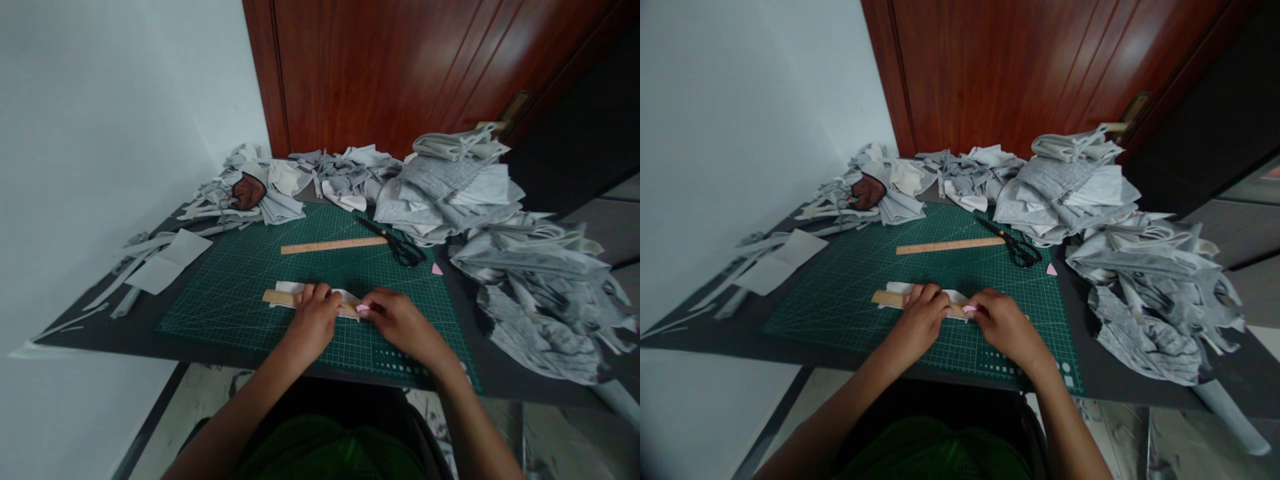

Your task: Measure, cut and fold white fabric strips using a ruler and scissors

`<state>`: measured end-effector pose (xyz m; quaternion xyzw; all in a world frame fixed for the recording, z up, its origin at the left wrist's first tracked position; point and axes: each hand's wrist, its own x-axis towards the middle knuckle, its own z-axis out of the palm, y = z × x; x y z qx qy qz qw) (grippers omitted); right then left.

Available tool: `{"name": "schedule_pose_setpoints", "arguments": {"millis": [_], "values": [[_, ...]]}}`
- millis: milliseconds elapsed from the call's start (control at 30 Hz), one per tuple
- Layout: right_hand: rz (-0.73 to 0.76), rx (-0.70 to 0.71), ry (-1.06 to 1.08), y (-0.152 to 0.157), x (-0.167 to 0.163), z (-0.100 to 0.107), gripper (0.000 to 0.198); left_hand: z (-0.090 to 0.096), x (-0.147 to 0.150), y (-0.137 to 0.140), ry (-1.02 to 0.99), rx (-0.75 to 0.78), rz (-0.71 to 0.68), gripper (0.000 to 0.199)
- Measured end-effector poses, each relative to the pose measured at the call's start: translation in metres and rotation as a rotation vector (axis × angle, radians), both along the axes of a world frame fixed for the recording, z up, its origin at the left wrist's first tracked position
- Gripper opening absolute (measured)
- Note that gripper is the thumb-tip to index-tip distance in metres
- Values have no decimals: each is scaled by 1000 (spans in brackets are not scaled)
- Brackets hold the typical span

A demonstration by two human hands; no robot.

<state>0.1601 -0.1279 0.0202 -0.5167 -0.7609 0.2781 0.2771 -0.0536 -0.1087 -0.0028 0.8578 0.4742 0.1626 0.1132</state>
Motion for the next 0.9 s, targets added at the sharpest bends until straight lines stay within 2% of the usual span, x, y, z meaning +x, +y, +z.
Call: {"name": "schedule_pose_setpoints", "arguments": {"millis": [333,533,900], "values": [[26,5,-112,-3,-4,-3,17,2,1,1,5,7,7,15],[81,-20,-102,-8,-5,4,19,2,3,-3,-12,51,11,1],[54,-23,-65,-2,-1,0,15,3,5,-5,-10,50,47,10]]}}
